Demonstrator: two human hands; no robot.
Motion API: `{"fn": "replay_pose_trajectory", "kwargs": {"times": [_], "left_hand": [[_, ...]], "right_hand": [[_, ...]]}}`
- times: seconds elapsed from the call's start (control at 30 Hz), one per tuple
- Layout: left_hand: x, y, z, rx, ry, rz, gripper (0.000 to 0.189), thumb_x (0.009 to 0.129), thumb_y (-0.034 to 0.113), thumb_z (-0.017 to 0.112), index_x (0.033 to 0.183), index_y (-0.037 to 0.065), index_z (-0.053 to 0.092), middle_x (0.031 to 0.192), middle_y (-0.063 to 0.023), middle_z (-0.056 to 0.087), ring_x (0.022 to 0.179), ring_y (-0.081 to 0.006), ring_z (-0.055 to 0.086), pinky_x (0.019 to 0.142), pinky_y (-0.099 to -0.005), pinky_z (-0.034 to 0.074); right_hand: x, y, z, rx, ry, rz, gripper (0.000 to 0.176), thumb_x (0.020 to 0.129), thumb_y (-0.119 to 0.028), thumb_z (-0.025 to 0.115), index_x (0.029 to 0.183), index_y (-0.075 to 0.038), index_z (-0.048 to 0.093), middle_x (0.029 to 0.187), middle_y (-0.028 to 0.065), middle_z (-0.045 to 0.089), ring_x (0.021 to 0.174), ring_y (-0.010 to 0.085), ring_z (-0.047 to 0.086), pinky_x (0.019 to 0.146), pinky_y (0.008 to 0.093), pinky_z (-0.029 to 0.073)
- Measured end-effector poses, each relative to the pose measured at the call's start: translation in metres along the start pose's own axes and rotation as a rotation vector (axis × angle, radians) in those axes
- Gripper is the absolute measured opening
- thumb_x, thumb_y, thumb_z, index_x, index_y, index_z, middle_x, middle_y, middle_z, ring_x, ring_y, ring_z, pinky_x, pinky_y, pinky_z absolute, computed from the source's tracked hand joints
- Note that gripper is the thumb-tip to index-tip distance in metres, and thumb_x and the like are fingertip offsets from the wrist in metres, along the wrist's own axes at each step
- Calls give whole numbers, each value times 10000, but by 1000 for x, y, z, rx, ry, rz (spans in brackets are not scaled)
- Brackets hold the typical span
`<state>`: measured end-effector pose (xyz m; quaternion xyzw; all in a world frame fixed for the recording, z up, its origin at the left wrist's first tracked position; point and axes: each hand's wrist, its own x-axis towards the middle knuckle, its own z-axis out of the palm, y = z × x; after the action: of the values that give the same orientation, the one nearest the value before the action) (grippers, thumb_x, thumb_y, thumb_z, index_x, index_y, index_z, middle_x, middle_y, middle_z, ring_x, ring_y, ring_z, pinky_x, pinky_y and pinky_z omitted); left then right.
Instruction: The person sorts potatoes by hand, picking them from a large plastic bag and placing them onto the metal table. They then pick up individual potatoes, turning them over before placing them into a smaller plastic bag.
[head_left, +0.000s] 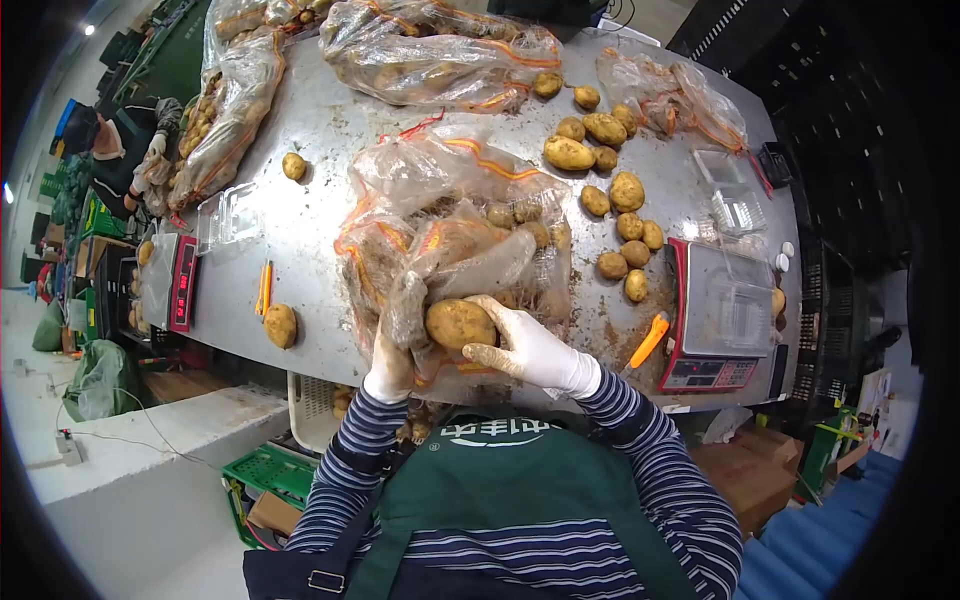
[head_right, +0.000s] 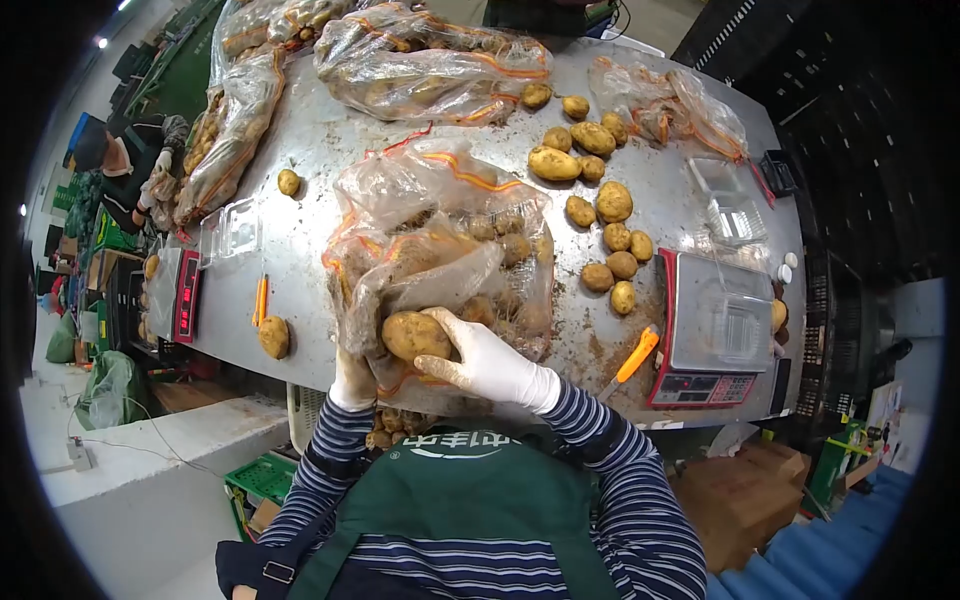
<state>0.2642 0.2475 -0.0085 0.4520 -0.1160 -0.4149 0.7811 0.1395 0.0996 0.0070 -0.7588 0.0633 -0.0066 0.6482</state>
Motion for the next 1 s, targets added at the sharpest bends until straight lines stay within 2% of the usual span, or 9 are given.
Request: {"fn": "replay_pose_trajectory", "kwargs": {"times": [0.07, 0.2, 0.33, 0.47, 0.53, 0.6, 0.63, 0.87, 1.0], "left_hand": [[4, -4, -11, 823, -140, 80, 578, 917, 111, 573, 1405, -10, 288, 1298, -139, 506, 1124, -211, 546, 947, -342, 479], [-19, -4, -6, 669, -194, 41, 594, 930, 381, 544, 1349, -6, 380, 1299, -146, 510, 1112, -208, 550, 973, -331, 452], [-33, -29, 1, 120, 31, -192, 657, 948, 533, 433, 1326, -4, 425, 1294, -132, 516, 1093, -214, 562, 968, -329, 458], [-33, -30, -6, 125, -113, -256, 866, 859, 719, 402, 1413, 56, 337, 1373, -138, 439, 1256, -265, 455, 1045, -414, 419], [-35, -38, -13, -11, 40, -172, 793, 898, 650, 436, 1382, 28, 359, 1239, -135, 534, 1143, -232, 545, 949, -379, 490], [-35, -34, -5, -60, 68, -160, 826, 880, 682, 426, 1387, 34, 346, 1265, -143, 517, 1137, -252, 551, 964, -398, 485], [-36, -31, -2, -45, 20, -99, 826, 878, 682, 430, 1390, 39, 340, 1287, -143, 502, 1150, -257, 542, 977, -401, 476], [-27, -52, 10, 444, 124, 251, 599, 980, 437, 435, 1379, 0, 342, 1279, -166, 505, 1121, -238, 557, 968, -363, 465], [-5, -67, -31, 300, 169, 235, 504, 1005, 342, 399, 1350, -23, 363, 1211, -175, 539, 1064, -224, 580, 903, -338, 500]], "right_hand": [[2, 1, 0, 20, 25, 11, 582, 820, -298, 692, 1255, 10, 459, 1122, 227, 619, 1055, 352, 613, 883, 393, 488], [6, -10, 4, -68, 295, -47, 515, 777, -194, 732, 1212, -36, 504, 1040, 184, 621, 931, 324, 637, 799, 362, 509], [13, -16, -4, -163, 280, -108, 348, 810, -175, 727, 1097, -16, 614, 846, 36, 598, 729, 102, 513, 690, 268, 473], [16, 11, -27, 550, 47, 62, 266, 913, -233, 614, 1062, -14, 636, 824, 73, 667, 740, 134, 614, 676, 290, 492], [11, 20, -56, 374, 288, 79, 311, 913, -307, 610, 1050, -30, 646, 874, 111, 645, 805, 192, 617, 725, 328, 490], [0, 17, -66, -811, 697, -97, 372, 898, -361, 612, 1072, -33, 633, 985, 158, 604, 921, 275, 590, 811, 383, 469], [-5, 15, -62, -813, 691, -105, 372, 898, -361, 612, 1072, -33, 633, 985, 158, 604, 921, 275, 590, 811, 383, 469], [-3, -1, 24, -268, 340, -178, 682, 796, -130, 675, 1378, -14, 338, 1210, 217, 454, 1123, 402, 492, 963, 405, 415], [5, 30, 21, 240, 138, -13, 696, 850, -214, 695, 1386, 27, 323, 1310, 177, 479, 1225, 253, 475, 1027, 340, 377]]}}
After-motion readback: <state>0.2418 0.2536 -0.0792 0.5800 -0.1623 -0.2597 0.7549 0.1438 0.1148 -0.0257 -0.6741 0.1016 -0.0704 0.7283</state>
